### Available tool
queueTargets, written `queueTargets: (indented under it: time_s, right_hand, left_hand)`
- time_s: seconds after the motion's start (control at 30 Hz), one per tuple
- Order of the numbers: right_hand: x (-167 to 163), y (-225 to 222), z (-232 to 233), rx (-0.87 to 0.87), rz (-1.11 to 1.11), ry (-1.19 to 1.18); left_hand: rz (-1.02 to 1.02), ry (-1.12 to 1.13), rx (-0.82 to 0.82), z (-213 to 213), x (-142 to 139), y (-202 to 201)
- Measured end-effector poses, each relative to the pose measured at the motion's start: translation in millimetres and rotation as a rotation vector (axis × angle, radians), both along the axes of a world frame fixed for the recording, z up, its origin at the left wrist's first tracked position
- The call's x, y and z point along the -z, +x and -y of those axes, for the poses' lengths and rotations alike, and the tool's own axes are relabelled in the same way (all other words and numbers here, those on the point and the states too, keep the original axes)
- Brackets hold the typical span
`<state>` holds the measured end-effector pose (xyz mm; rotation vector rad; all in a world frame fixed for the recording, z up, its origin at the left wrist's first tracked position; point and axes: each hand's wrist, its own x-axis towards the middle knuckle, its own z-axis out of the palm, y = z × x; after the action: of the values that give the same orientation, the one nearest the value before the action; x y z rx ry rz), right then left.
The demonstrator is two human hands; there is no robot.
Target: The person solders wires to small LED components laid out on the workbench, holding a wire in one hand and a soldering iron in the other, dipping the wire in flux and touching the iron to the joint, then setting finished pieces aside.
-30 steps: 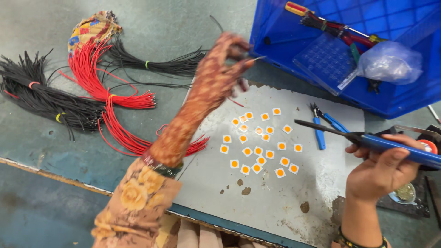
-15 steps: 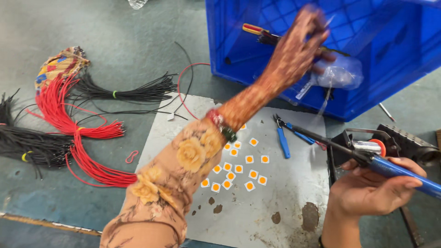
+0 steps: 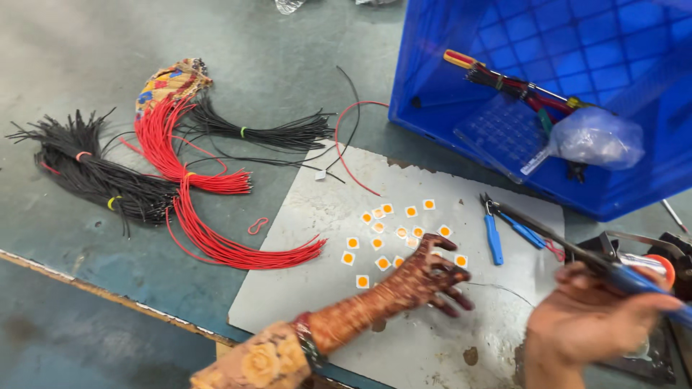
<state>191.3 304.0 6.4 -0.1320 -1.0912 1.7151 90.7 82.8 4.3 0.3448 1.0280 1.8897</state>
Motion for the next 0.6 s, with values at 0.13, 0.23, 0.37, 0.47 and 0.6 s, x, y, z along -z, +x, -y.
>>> queueTargets:
  time_s: [0.13, 0.23, 0.37, 0.47, 0.6]
  right_hand:
    - [4, -15, 25, -0.035, 0.050, 0.039]
    - [1, -19, 29, -0.076, 0.049, 0.037]
    - [-2, -20, 35, -0.052, 0.077, 0.070]
    - [-5, -23, 41, -0.050, 0.070, 0.075]
    - [-10, -27, 45, -0.054, 0.078, 0.087]
  left_hand:
    - [-1.084, -0.182, -0.345, 79, -16, -69]
    - [-1.483, -0.875, -0.677, 140, -47, -112]
    - [-1.523, -1.261, -0.508, 162, -70, -139]
    - [-1.653, -1.321, -0.490, 156, -72, -152]
    - [-1.267, -1.022, -0.624, 156, -79, -173]
